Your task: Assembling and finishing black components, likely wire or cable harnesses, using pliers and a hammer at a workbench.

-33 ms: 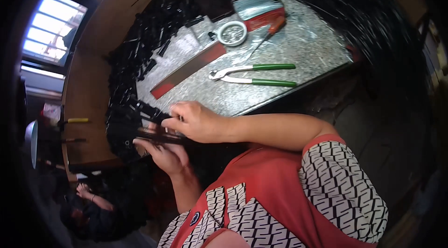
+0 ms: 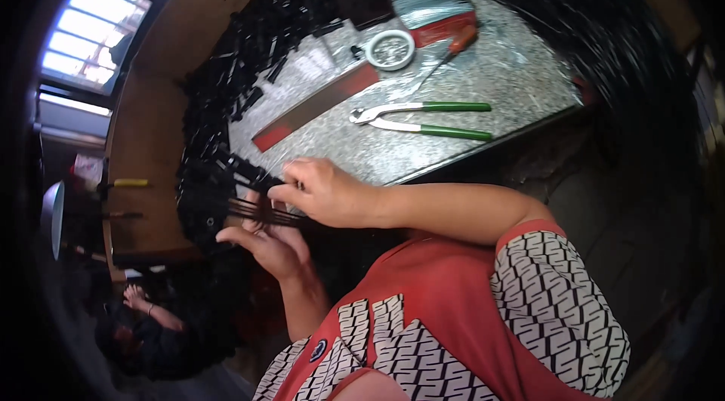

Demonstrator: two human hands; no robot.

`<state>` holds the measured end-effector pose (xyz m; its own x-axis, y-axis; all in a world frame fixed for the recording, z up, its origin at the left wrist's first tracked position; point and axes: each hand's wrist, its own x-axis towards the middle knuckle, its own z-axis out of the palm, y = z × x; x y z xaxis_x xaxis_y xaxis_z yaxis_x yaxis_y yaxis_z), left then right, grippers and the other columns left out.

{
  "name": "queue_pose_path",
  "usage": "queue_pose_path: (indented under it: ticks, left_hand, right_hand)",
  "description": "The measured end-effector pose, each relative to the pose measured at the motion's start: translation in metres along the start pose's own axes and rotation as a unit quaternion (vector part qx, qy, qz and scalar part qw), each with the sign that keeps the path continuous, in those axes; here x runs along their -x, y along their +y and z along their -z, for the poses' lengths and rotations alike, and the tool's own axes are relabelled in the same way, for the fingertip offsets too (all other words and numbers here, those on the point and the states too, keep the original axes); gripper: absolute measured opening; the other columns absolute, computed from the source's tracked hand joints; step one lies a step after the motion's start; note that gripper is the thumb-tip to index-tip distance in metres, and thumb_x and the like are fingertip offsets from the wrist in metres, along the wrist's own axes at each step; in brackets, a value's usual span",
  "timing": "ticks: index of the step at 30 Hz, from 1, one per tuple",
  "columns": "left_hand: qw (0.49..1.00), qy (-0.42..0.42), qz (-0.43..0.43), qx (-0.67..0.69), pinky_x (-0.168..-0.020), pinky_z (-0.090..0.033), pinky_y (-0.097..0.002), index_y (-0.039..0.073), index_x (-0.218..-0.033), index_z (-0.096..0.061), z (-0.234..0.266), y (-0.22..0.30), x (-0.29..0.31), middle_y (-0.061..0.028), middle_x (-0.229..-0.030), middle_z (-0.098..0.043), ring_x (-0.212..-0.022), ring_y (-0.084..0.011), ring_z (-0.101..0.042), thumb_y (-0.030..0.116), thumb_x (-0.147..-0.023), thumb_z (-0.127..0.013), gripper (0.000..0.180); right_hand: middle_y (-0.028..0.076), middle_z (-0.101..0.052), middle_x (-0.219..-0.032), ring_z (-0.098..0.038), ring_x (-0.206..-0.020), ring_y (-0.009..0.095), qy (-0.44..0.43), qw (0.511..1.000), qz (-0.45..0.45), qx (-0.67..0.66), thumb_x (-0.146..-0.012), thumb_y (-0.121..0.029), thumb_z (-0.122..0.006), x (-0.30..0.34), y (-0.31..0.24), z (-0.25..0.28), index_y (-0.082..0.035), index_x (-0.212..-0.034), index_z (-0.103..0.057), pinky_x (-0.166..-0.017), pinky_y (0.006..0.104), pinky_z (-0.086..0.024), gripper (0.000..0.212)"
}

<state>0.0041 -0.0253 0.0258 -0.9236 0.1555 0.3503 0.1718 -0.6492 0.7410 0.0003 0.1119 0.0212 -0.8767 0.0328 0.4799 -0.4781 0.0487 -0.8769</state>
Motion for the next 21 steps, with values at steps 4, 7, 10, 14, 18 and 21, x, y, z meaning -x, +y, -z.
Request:
queue_pose_path:
  ticks: [4,7,10,14,18,21]
  left_hand:
    - [0.934,0.071,-0.016,-0.350,-0.078,-0.046,-0.0247,-0.008,-0.112,-0.056,-0.014,0.017,-0.004,-0.0070,-0.100,-0.061,-0.087,-0.0109,-0.057,0.010,-0.089,-0.061,0.029]
    - [0.947,0.134,-0.003,-0.291,-0.071,-0.046,-0.0206,-0.005,-0.102,-0.062,-0.010,0.032,-0.008,-0.0025,-0.089,-0.063,-0.077,-0.0075,-0.057,-0.002,-0.081,-0.068,0.022]
    - [0.950,0.132,0.001,-0.284,-0.072,-0.046,-0.0208,-0.003,-0.099,-0.063,-0.001,0.041,-0.008,-0.0021,-0.088,-0.063,-0.077,-0.0075,-0.057,-0.004,-0.078,-0.070,0.021]
    - [0.957,0.127,-0.003,-0.262,-0.073,-0.047,-0.0215,-0.001,-0.096,-0.063,0.014,0.043,-0.007,-0.0019,-0.088,-0.063,-0.077,-0.0080,-0.058,-0.008,-0.076,-0.070,0.022]
    - [0.970,0.105,-0.010,-0.221,-0.074,-0.048,-0.0230,-0.001,-0.098,-0.064,0.029,0.040,-0.007,-0.0036,-0.090,-0.064,-0.077,-0.0093,-0.059,-0.008,-0.075,-0.070,0.025]
    - [0.980,0.082,-0.006,-0.180,-0.076,-0.049,-0.0261,-0.002,-0.100,-0.063,0.034,0.042,-0.007,-0.0068,-0.093,-0.065,-0.080,-0.0132,-0.061,-0.006,-0.075,-0.072,0.027]
  right_hand:
    - [0.015,-0.047,-0.066,-0.050,-0.062,0.030,-0.038,0.998,-0.043,0.016,-0.084,-0.020,-0.064,-0.004,-0.004,-0.009,0.002,-0.067,-0.047,-0.058,0.0391,-0.039,0.032]
    - [0.014,-0.047,-0.066,-0.048,-0.059,0.028,-0.072,0.997,-0.036,-0.004,-0.083,-0.018,-0.065,-0.004,-0.005,-0.018,0.002,-0.066,-0.046,-0.055,0.0377,-0.038,0.033]
    - [0.013,-0.047,-0.065,-0.048,-0.057,0.026,-0.085,0.996,-0.009,-0.002,-0.081,-0.018,-0.068,-0.005,0.000,-0.025,0.002,-0.066,-0.047,-0.053,0.0370,-0.038,0.033]
    - [0.012,-0.051,-0.062,-0.051,-0.056,0.025,-0.118,0.993,-0.014,-0.003,-0.078,-0.016,-0.071,-0.007,-0.009,-0.027,0.002,-0.067,-0.048,-0.052,0.0359,-0.040,0.031]
    - [0.003,-0.052,-0.063,-0.051,-0.047,0.009,-0.162,0.981,-0.085,-0.061,-0.081,-0.013,-0.071,-0.010,-0.012,-0.022,-0.003,-0.070,-0.048,-0.043,0.0236,-0.039,0.027]
    - [0.001,-0.054,-0.066,-0.053,-0.046,0.008,-0.223,0.946,-0.201,-0.126,-0.084,-0.015,-0.070,-0.014,-0.013,-0.018,-0.004,-0.073,-0.051,-0.040,0.0205,-0.039,0.024]
